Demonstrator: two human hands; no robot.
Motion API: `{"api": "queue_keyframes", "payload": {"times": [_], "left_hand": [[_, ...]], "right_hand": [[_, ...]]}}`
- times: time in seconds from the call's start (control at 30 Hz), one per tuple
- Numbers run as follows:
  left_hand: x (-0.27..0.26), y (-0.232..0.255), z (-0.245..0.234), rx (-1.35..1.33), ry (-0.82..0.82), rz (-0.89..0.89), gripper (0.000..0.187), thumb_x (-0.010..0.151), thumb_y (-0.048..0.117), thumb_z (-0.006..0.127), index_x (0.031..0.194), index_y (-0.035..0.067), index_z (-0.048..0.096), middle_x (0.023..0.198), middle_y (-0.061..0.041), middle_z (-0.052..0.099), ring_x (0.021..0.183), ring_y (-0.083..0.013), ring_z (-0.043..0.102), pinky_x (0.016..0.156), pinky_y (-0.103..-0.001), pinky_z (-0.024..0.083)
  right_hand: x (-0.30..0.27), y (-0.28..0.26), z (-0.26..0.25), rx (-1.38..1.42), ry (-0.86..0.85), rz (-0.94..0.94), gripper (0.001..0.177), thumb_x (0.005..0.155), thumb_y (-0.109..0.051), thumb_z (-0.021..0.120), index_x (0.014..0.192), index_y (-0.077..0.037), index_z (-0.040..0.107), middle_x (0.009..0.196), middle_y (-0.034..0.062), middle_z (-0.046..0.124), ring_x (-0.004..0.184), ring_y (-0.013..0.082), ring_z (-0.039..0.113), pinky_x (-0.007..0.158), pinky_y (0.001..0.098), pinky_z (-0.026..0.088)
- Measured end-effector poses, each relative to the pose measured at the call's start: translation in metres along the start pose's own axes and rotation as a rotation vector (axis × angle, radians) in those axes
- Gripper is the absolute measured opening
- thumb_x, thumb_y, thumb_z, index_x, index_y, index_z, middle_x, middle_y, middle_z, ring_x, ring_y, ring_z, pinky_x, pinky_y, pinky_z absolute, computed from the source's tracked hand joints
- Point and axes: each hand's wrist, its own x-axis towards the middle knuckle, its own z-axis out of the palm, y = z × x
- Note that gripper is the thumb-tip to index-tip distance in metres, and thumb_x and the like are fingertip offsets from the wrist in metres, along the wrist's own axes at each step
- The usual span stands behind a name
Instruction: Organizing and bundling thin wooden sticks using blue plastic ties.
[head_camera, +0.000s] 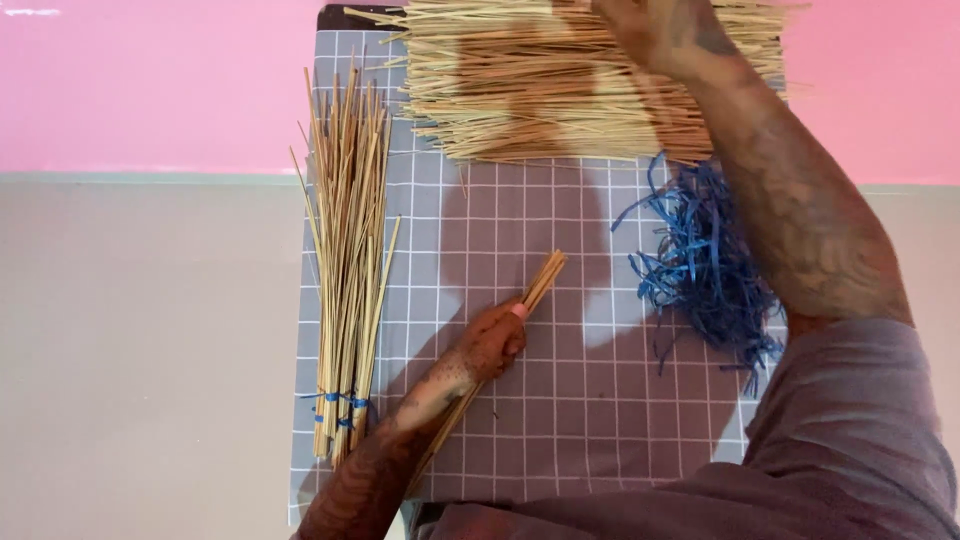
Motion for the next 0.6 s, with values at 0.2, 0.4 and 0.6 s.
{"api": "queue_keyframes", "payload": {"times": [0.2,0.4,0.6], "left_hand": [[-0.003,0.014,-0.011,-0.164,-0.235,0.005,0.033,0.108,0.037,0.045,0.089,0.012,0.053,0.064,-0.001,0.048,0.044,-0.0102,0.035,0.037,-0.026,0.027],[-0.058,0.086,0.019,-0.061,-0.065,-0.005,0.054,0.108,0.053,0.040,0.076,0.010,0.051,0.061,-0.002,0.043,0.047,-0.0097,0.042,0.035,-0.020,0.033],[-0.021,0.034,0.003,-0.017,-0.221,0.250,0.047,0.108,0.049,0.047,0.114,0.004,0.060,0.092,-0.015,0.061,0.070,-0.0198,0.069,0.034,-0.019,0.043]], "right_hand": [[-0.089,-0.035,0.015,0.678,-0.078,0.045,0.014,0.107,0.002,0.067,0.119,-0.005,0.064,0.093,0.0062,0.068,0.074,0.0131,0.066,0.063,0.0237,0.057],[-0.194,-0.048,0.085,1.018,-0.028,0.327,0.017,0.094,0.004,0.069,0.111,0.006,0.065,0.093,0.0212,0.071,0.073,0.0317,0.077,0.058,0.0388,0.067],[-0.258,-0.052,0.154,1.101,-0.001,0.482,0.022,0.089,0.004,0.077,0.105,0.010,0.064,0.085,0.0248,0.070,0.069,0.0334,0.078,0.053,0.0379,0.066]]}}
